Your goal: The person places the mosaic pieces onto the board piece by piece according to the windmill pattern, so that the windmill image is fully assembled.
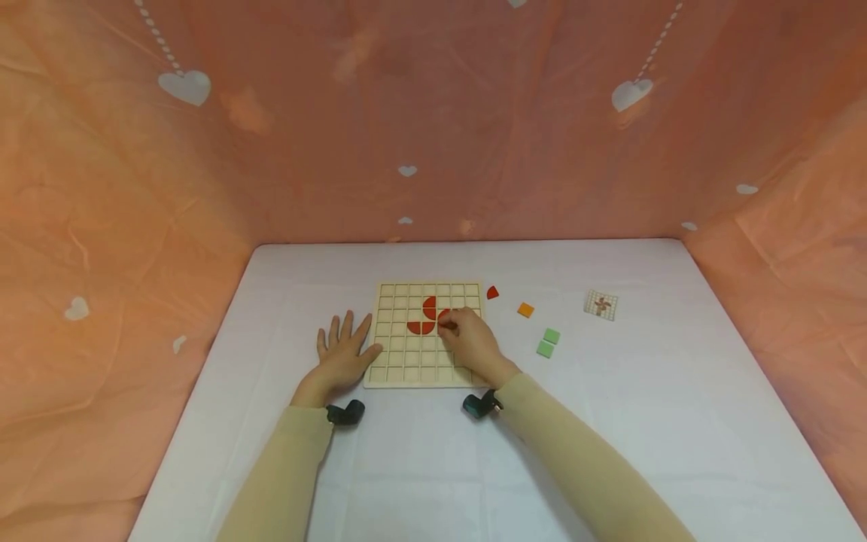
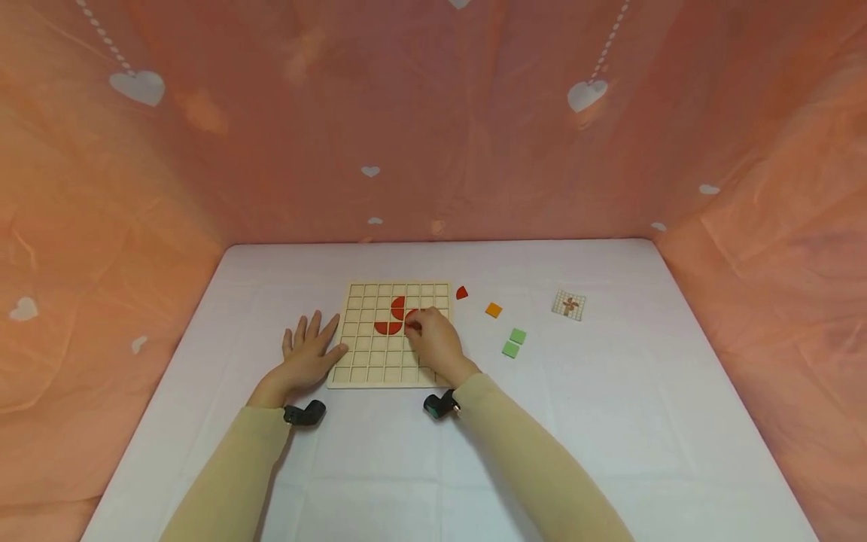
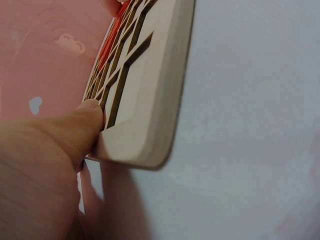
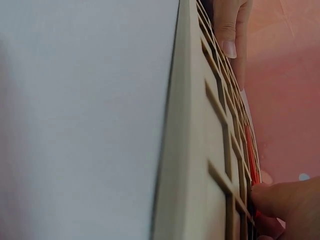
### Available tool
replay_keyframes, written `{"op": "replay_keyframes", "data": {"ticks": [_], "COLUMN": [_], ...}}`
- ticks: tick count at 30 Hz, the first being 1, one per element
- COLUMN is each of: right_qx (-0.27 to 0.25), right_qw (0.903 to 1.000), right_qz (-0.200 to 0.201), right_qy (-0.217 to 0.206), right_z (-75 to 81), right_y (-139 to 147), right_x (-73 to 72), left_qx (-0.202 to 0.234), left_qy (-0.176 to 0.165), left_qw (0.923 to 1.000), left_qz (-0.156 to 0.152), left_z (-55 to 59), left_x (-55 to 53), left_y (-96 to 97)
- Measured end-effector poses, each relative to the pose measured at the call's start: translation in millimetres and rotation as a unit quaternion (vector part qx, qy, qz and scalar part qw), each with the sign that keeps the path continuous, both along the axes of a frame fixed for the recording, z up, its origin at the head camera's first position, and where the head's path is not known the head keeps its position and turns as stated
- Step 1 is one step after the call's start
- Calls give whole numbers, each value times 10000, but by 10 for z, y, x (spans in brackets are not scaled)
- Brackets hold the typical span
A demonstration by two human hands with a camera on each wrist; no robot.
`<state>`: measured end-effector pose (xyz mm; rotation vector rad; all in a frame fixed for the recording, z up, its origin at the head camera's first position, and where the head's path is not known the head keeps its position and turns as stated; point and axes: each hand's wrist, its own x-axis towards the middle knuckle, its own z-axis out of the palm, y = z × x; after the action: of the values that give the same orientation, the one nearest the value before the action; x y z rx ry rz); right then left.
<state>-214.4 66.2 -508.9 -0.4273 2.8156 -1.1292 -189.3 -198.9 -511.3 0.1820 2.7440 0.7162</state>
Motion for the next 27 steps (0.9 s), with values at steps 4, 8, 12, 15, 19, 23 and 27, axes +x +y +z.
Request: {"op": "replay_keyframes", "data": {"ticks": [4,8,12,15,19,23,27], "right_qx": [100,178,239,140,-185,-583,-651], "right_qw": [9999,9998,9996,9998,9985,9912,9817], "right_qz": [44,32,-42,-143,-509,-1190,-1788], "right_qy": [58,124,122,66,50,24,51], "right_z": [-5,-2,15,31,58,105,147], "right_y": [0,6,23,64,176,332,471], "right_x": [17,35,52,46,-34,-164,-290], "left_qx": [-24,26,30,36,99,105,88], "left_qy": [-27,-29,-19,11,-3,-35,7], "left_qw": [10000,10000,10000,10000,10000,9999,10000], "left_qz": [15,38,37,7,7,12,-17], "left_z": [-15,-39,-44,-33,-12,0,17], "left_x": [11,17,15,15,15,17,21], "left_y": [2,0,-11,-17,-14,-12,-14]}}
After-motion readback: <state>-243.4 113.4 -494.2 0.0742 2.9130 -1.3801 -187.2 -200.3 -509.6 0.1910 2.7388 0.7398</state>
